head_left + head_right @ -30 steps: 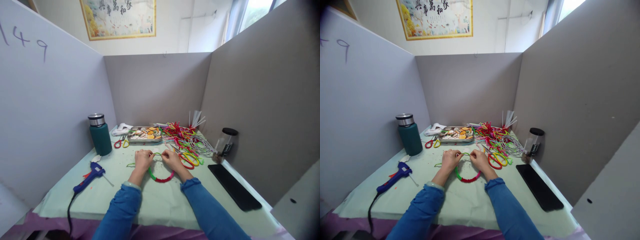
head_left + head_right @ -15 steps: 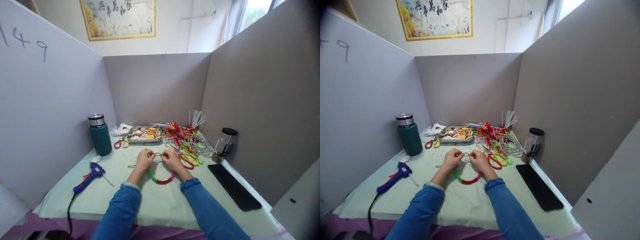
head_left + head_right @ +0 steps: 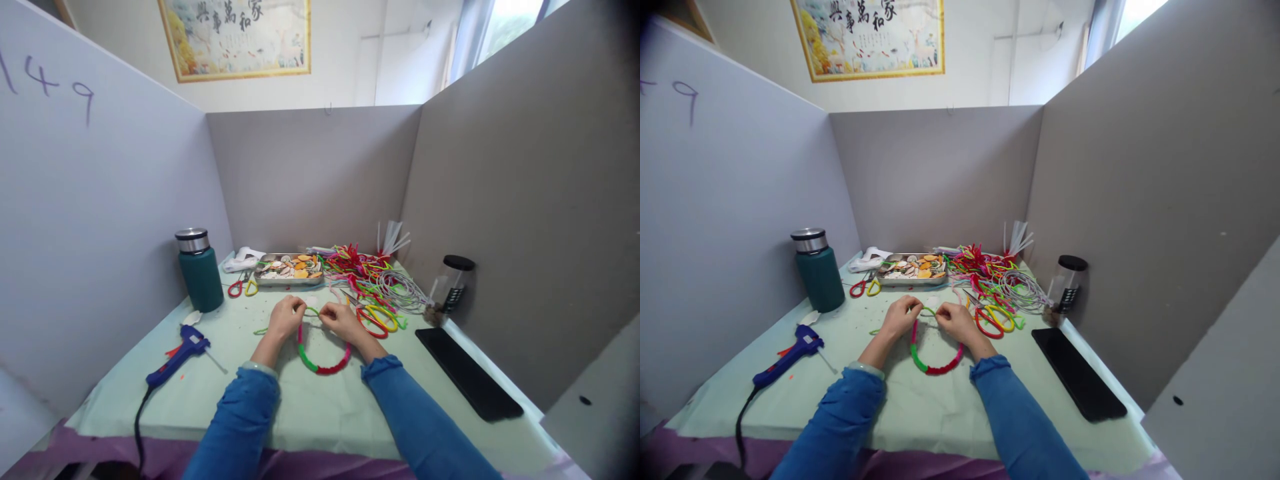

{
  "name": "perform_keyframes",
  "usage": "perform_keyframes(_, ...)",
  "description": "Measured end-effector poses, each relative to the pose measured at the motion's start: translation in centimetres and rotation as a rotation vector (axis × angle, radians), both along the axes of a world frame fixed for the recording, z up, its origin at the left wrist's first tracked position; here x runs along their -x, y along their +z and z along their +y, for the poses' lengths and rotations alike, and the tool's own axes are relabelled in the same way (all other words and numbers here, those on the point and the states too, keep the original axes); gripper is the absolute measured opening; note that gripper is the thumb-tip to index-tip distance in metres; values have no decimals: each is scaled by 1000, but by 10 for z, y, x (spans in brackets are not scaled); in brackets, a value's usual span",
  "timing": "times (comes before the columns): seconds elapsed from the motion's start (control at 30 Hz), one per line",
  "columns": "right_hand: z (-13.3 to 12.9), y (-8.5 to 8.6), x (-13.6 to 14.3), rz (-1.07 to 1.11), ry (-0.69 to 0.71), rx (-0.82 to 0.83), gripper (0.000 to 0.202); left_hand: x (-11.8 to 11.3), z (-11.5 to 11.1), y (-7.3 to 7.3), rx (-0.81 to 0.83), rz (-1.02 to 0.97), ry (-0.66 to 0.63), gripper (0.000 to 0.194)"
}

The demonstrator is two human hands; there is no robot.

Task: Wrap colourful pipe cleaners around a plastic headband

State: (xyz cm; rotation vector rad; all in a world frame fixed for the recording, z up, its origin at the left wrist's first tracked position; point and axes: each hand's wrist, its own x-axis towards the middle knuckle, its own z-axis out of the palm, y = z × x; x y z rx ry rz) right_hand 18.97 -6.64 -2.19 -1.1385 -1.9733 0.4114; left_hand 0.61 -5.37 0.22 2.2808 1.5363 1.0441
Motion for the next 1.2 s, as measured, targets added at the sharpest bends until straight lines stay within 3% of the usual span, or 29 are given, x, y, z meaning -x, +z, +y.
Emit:
perform_keyframes(0.27,-1,0,2,85,29,69,14,-4,-9,2,-318,151,92,16)
perform_keyframes(0.37,1,0,2,130,-1,95,14,-7,-14,5,-359,171,51,19)
perform_keyframes(0.57,5,-3,2,168,-20,99,15,-14,-17,2,-267,279,-148,20)
perform_keyframes(0.97,-2,-1,5,135,47,103,11,-15,-8,-7,-55,148,-66,16)
perform_keyframes(1.2,-1,-1,6,63,-36,76,11,-17,-6,-7,86,28,-57,18)
